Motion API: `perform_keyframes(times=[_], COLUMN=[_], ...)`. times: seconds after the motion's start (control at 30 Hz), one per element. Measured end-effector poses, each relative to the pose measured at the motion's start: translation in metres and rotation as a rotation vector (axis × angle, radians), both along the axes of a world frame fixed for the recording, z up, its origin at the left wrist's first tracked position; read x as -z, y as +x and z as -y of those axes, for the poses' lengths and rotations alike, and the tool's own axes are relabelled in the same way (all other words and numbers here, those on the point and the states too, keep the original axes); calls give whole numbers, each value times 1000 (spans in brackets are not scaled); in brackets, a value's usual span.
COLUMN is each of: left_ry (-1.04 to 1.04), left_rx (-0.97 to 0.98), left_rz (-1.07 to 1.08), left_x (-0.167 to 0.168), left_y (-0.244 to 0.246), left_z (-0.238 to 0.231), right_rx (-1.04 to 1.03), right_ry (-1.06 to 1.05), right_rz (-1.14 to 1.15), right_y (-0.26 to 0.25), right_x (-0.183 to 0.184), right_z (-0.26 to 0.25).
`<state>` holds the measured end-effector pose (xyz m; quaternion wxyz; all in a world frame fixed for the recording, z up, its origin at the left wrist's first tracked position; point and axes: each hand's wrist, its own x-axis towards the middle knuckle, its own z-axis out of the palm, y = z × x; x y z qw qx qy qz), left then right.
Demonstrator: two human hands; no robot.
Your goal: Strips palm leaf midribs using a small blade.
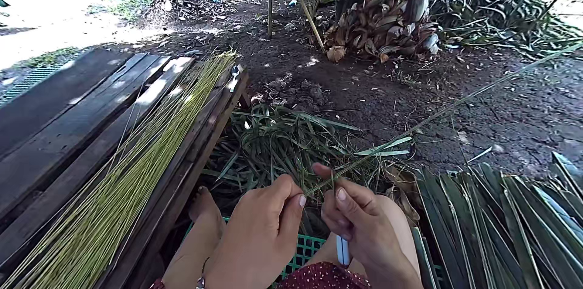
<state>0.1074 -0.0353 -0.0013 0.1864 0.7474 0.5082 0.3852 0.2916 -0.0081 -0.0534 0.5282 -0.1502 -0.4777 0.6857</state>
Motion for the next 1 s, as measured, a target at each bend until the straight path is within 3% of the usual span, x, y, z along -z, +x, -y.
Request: perform_keyframes(times=[0.47,0.73,0.87,1.0], left_ry=[11,-265,-143,55], left_rx=[60,23,-41,-42], left_rz=[-106,-236,-408,-331], left_x=[-7,-24,-16,-11], left_y=[-50,-106,-97,-48], left_z=[13,34,20,4], right_rx=[258,477,392,104], right_ry=[-70,-129,-85,-6], right_rz=[22,36,85,143], right_y=[30,48,28,-11], right_x=[-8,-10,-9,-4], right_z=[-33,-57,-46,-17])
